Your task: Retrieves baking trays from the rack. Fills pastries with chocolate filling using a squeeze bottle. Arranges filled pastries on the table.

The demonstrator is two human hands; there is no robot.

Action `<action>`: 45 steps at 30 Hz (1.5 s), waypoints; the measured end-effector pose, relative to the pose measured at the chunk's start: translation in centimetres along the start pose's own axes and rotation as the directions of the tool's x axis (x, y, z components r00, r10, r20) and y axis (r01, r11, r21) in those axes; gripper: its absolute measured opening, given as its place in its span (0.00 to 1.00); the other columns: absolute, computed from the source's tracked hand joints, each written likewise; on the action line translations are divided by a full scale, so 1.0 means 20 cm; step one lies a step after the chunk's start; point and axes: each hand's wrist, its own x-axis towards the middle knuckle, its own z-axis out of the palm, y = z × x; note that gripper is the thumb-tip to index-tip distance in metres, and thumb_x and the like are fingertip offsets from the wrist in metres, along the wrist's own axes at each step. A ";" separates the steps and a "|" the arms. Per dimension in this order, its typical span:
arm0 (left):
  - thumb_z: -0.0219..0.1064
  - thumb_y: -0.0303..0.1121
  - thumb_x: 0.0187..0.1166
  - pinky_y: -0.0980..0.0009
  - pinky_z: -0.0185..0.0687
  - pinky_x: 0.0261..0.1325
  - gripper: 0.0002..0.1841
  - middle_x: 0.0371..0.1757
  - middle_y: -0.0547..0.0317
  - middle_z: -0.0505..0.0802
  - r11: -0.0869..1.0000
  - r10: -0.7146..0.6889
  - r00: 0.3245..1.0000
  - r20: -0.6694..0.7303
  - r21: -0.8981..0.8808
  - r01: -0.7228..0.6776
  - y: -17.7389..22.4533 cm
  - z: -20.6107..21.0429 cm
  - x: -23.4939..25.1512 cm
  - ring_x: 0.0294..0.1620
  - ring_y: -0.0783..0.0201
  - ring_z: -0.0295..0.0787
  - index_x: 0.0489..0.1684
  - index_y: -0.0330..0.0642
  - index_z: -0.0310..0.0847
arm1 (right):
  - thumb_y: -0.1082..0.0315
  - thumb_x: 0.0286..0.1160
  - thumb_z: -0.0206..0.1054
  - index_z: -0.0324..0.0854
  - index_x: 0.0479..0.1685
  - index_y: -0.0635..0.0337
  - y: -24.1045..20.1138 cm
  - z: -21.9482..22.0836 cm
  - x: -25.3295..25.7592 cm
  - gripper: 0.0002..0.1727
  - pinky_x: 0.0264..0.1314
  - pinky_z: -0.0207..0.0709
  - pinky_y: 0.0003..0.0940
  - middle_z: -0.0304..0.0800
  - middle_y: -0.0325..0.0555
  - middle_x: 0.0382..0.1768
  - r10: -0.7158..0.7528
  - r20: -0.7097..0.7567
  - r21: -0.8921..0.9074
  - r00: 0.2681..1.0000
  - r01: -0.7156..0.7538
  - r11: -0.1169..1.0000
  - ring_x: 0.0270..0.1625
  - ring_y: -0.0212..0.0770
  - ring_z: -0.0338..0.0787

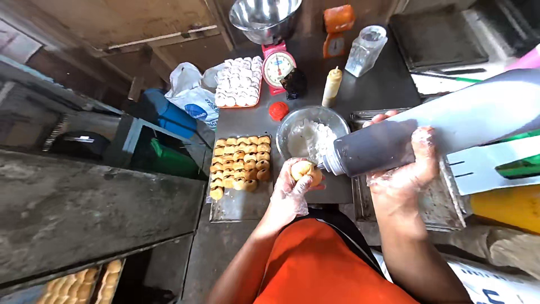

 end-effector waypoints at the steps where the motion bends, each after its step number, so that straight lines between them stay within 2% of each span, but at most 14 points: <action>1: 0.58 0.23 0.86 0.44 0.90 0.61 0.25 0.63 0.36 0.85 1.000 0.009 1.000 0.002 0.004 -0.009 0.00 -0.01 0.00 0.59 0.41 0.90 0.80 0.31 0.55 | 0.52 0.81 0.63 0.80 0.63 0.55 0.00 0.02 -0.01 0.20 0.75 0.80 0.52 0.88 0.53 0.63 -0.022 0.024 -0.029 0.999 0.023 0.999 0.69 0.52 0.87; 6: 0.62 0.25 0.84 0.55 0.88 0.64 0.21 0.59 0.43 0.88 0.961 0.064 0.998 -0.008 0.268 -0.060 0.04 -0.09 -0.01 0.58 0.53 0.90 0.73 0.29 0.65 | 0.56 0.74 0.71 0.83 0.61 0.57 0.01 -0.01 -0.04 0.21 0.69 0.83 0.52 0.90 0.54 0.59 -0.011 0.229 -0.163 0.973 0.049 0.985 0.63 0.52 0.89; 9: 0.61 0.26 0.86 0.61 0.89 0.65 0.22 0.60 0.46 0.87 0.921 0.031 0.999 0.015 0.387 -0.035 0.01 -0.07 -0.04 0.58 0.59 0.89 0.75 0.29 0.65 | 0.58 0.71 0.75 0.84 0.58 0.57 0.01 0.00 -0.05 0.20 0.65 0.85 0.51 0.92 0.52 0.55 -0.019 0.188 -0.212 0.982 0.060 0.976 0.59 0.50 0.91; 15: 0.55 0.25 0.88 0.50 0.92 0.59 0.22 0.57 0.42 0.87 0.997 0.060 0.996 0.060 0.052 -0.064 -0.05 -0.03 -0.03 0.53 0.49 0.92 0.77 0.28 0.55 | 0.54 0.75 0.69 0.84 0.59 0.58 0.05 0.03 -0.08 0.20 0.68 0.84 0.51 0.91 0.55 0.57 0.032 0.055 -0.072 0.998 -0.028 0.997 0.63 0.51 0.90; 19: 0.60 0.27 0.86 0.66 0.89 0.61 0.19 0.59 0.50 0.88 0.873 -0.004 0.998 0.065 0.487 -0.028 0.03 -0.05 -0.04 0.55 0.65 0.90 0.73 0.29 0.69 | 0.57 0.66 0.79 0.84 0.58 0.57 0.03 -0.05 -0.04 0.23 0.62 0.86 0.51 0.92 0.52 0.53 0.103 0.247 -0.248 0.963 -0.040 0.968 0.57 0.49 0.92; 21: 0.58 0.30 0.88 0.68 0.89 0.61 0.19 0.57 0.50 0.88 0.822 0.040 0.998 0.046 0.567 -0.059 0.00 -0.02 -0.04 0.54 0.66 0.89 0.72 0.29 0.70 | 0.59 0.65 0.80 0.84 0.57 0.59 0.04 -0.03 -0.06 0.22 0.61 0.88 0.52 0.93 0.52 0.51 0.036 0.249 -0.295 0.968 0.040 0.955 0.55 0.50 0.93; 24: 0.49 0.32 0.91 0.58 0.94 0.52 0.21 0.55 0.43 0.88 0.923 0.167 0.983 -0.081 0.363 -0.127 -0.11 0.01 -0.03 0.49 0.56 0.92 0.73 0.23 0.63 | 0.59 0.73 0.73 0.86 0.58 0.57 0.09 0.02 -0.11 0.18 0.68 0.84 0.50 0.93 0.49 0.55 -0.106 0.146 -0.223 0.984 0.137 0.965 0.61 0.48 0.91; 28: 0.47 0.36 0.94 0.52 0.93 0.52 0.20 0.57 0.46 0.87 0.982 0.165 0.983 -0.084 -0.076 -0.172 -0.16 0.03 -0.02 0.51 0.51 0.92 0.76 0.33 0.57 | 0.52 0.77 0.68 0.82 0.63 0.60 0.10 0.03 -0.13 0.24 0.73 0.80 0.52 0.89 0.57 0.61 -0.031 0.036 -0.078 0.999 0.033 0.996 0.67 0.53 0.88; 31: 0.47 0.33 0.93 0.57 0.93 0.55 0.19 0.57 0.48 0.89 0.988 0.081 0.997 0.011 0.131 -0.082 -0.05 -0.09 -0.02 0.51 0.57 0.92 0.73 0.29 0.65 | 0.55 0.72 0.74 0.85 0.58 0.57 0.10 -0.03 -0.09 0.21 0.67 0.84 0.51 0.92 0.54 0.57 0.077 0.183 -0.080 0.980 -0.063 0.995 0.61 0.50 0.91; 35: 0.50 0.35 0.92 0.71 0.85 0.62 0.18 0.56 0.53 0.89 0.812 0.044 0.994 0.099 0.576 -0.093 0.02 -0.12 -0.02 0.54 0.70 0.87 0.69 0.31 0.74 | 0.61 0.65 0.79 0.85 0.56 0.58 0.08 -0.02 -0.01 0.21 0.61 0.87 0.50 0.93 0.52 0.52 0.162 0.356 -0.242 0.920 -0.076 0.967 0.55 0.49 0.92; 37: 0.48 0.33 0.92 0.68 0.87 0.61 0.20 0.57 0.49 0.88 0.855 0.065 0.997 0.027 0.514 -0.070 -0.04 -0.07 -0.03 0.54 0.66 0.88 0.72 0.27 0.70 | 0.64 0.61 0.82 0.85 0.55 0.58 0.10 0.03 -0.01 0.21 0.59 0.89 0.48 0.94 0.48 0.49 0.082 0.280 -0.266 0.957 -0.005 0.964 0.52 0.46 0.94; 39: 0.46 0.32 0.93 0.56 0.94 0.54 0.21 0.56 0.43 0.88 0.970 0.115 0.991 -0.064 0.222 -0.098 -0.13 -0.02 -0.04 0.50 0.54 0.92 0.75 0.25 0.61 | 0.64 0.63 0.80 0.83 0.57 0.61 0.13 0.06 -0.04 0.22 0.61 0.88 0.51 0.93 0.52 0.50 -0.037 0.183 -0.223 0.982 0.078 0.972 0.54 0.49 0.93; 42: 0.48 0.34 0.92 0.49 0.92 0.54 0.20 0.56 0.41 0.88 0.984 0.083 0.990 -0.111 -0.149 -0.099 -0.15 0.02 -0.04 0.50 0.47 0.93 0.76 0.31 0.59 | 0.58 0.72 0.74 0.83 0.61 0.59 0.14 0.10 -0.07 0.22 0.70 0.83 0.51 0.92 0.53 0.57 -0.070 0.118 -0.129 0.991 0.085 0.988 0.63 0.50 0.90; 45: 0.54 0.25 0.88 0.55 0.93 0.54 0.20 0.57 0.44 0.89 0.997 0.071 0.995 -0.066 0.041 -0.069 -0.08 -0.06 -0.04 0.51 0.52 0.93 0.75 0.26 0.64 | 0.54 0.75 0.70 0.82 0.63 0.60 0.13 0.10 -0.07 0.23 0.73 0.81 0.52 0.90 0.55 0.60 -0.049 0.133 -0.117 0.990 0.064 0.991 0.66 0.52 0.88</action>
